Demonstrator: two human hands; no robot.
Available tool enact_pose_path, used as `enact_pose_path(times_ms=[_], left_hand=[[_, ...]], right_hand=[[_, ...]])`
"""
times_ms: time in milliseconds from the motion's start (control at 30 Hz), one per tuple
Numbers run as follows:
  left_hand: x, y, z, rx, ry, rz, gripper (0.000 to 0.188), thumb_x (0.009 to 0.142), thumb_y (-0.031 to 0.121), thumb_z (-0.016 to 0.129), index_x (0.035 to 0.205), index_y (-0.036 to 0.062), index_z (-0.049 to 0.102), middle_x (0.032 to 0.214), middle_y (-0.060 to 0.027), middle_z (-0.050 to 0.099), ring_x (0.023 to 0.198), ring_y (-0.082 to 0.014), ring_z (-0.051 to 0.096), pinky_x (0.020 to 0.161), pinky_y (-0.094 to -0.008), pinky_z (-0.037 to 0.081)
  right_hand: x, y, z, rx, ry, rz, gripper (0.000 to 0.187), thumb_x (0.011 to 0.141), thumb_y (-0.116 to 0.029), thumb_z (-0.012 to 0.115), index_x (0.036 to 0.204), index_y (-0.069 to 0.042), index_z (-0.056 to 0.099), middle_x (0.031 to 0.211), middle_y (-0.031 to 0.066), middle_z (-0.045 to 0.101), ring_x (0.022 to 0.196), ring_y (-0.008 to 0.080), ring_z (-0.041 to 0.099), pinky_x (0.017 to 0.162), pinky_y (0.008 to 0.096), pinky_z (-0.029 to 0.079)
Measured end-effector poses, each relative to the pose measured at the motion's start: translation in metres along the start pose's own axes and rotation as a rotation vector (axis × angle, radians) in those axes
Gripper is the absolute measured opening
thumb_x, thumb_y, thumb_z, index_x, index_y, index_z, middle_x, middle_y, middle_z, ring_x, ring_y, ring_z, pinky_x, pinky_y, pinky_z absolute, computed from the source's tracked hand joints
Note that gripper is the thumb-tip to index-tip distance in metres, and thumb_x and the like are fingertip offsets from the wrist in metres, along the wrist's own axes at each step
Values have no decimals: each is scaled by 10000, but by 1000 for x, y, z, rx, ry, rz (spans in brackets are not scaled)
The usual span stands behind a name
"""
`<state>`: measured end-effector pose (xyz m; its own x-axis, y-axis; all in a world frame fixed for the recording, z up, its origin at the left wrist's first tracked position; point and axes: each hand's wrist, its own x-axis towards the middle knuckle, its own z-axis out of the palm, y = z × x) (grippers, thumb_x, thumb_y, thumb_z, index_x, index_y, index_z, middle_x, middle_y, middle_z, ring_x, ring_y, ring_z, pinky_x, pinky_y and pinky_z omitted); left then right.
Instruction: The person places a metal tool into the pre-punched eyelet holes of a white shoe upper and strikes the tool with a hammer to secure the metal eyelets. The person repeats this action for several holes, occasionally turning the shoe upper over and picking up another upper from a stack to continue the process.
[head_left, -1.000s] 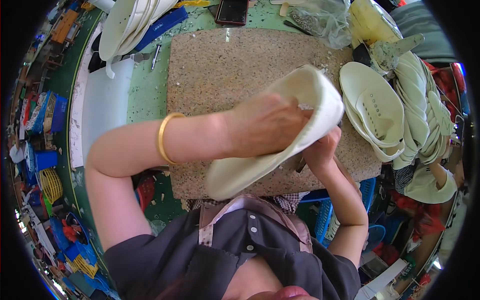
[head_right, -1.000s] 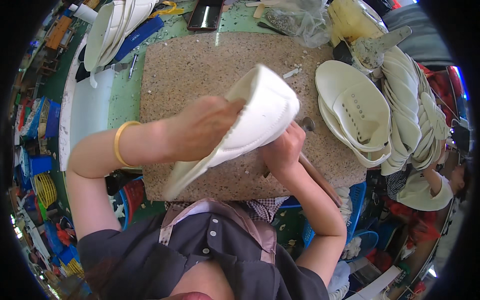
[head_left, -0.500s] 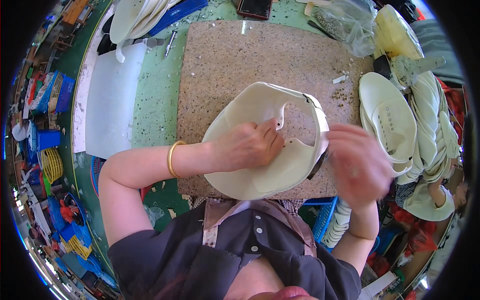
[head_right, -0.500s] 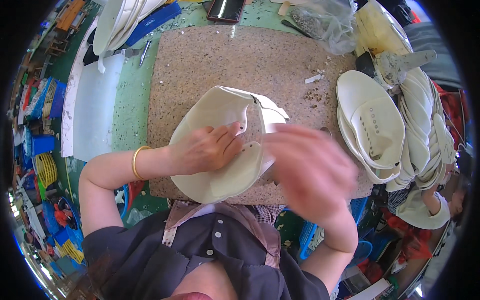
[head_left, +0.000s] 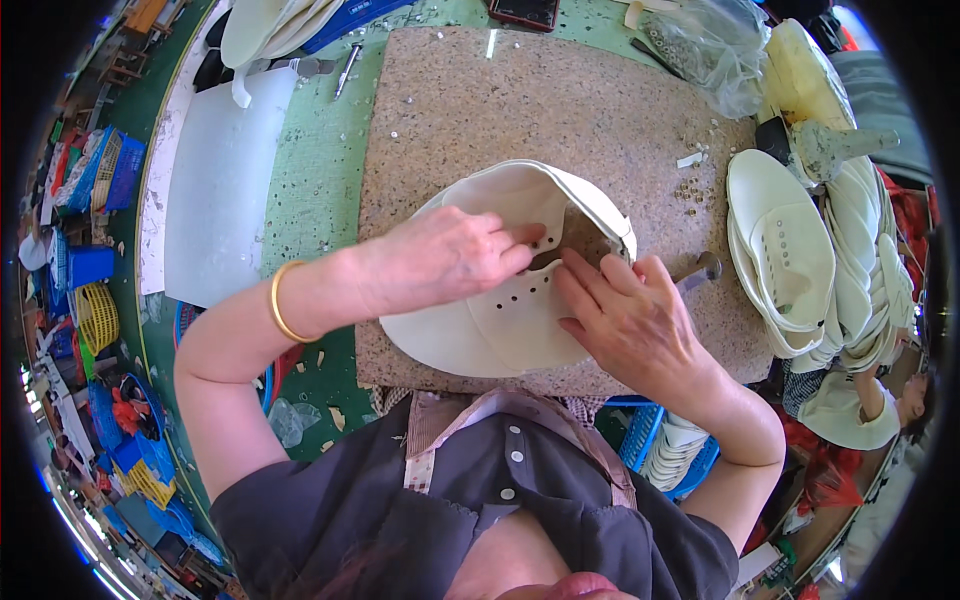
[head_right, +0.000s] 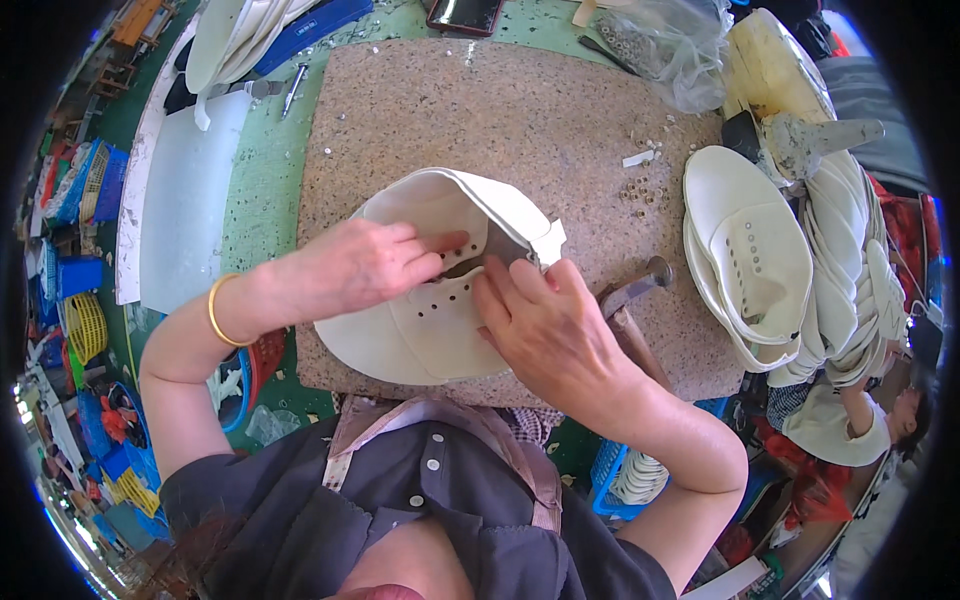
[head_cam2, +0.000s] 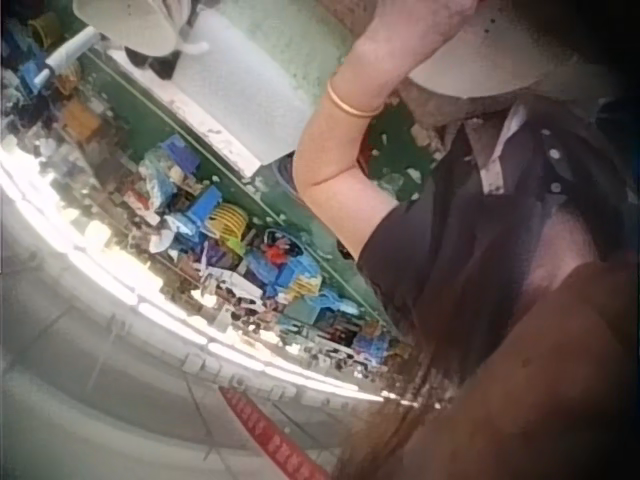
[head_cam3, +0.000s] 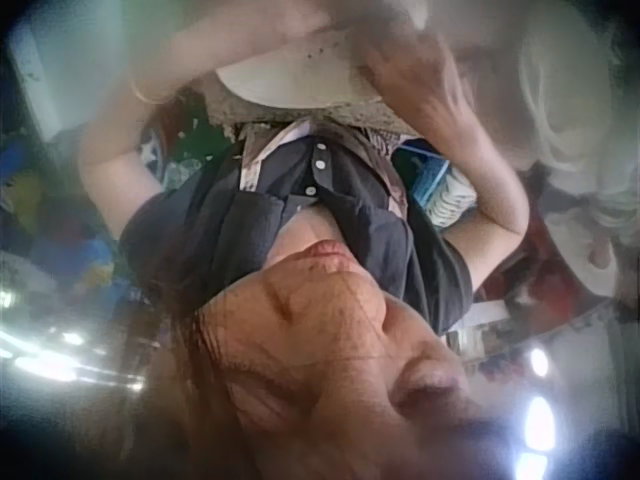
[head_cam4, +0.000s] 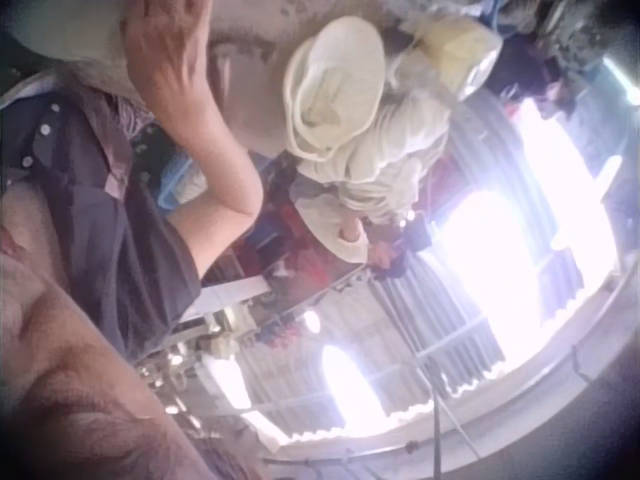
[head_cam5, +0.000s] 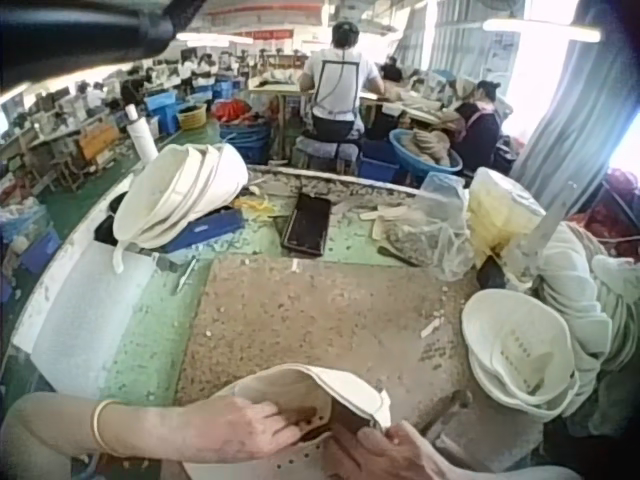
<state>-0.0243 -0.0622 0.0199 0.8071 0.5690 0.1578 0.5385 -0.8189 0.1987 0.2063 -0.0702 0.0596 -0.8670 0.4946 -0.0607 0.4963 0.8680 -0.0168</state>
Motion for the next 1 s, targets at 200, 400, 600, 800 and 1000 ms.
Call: enact_pose_path(times_ms=[200,400,600,800,1000], left_hand=[[-5,-29,-27,-129,214,-260,281,734,133,657,980,48,554,777,-42,565,704,-136,560,570,-260,459],[2,-39,16,-663,399,-616,239,764,61,680,876,-10,480,686,-61,537,659,-139,552,599,-268,446],[27,-46,13,-401,648,-429,135,822,59,621,907,-2,536,892,-78,560,705,-146,552,607,-264,442],[15,-15,-7,-644,584,-379,122,885,126,555,886,7,585,884,-54,561,707,-91,515,624,-214,429],[24,-14,16,-1233,340,-603,127,878,98,559,896,-21,600,793,-55,600,687,-100,562,646,-229,476]], right_hand=[[2,-8,-2,-142,-108,58,329,741,-221,547,995,-13,572,1107,68,555,888,151,428,708,273,343],[6,-10,5,-133,-29,5,334,732,-223,545,990,-14,583,1136,88,549,885,165,430,711,280,343],[16,-14,5,-98,-40,81,322,745,-240,560,977,-17,578,1146,109,545,894,169,439,726,298,357],[19,-11,1,-49,-59,111,309,737,-230,554,958,-15,568,1166,135,536,926,176,448,746,306,363],[25,-6,0,-167,-143,35,406,688,-293,657,969,-16,561,1194,141,536,882,172,469,720,302,356]])
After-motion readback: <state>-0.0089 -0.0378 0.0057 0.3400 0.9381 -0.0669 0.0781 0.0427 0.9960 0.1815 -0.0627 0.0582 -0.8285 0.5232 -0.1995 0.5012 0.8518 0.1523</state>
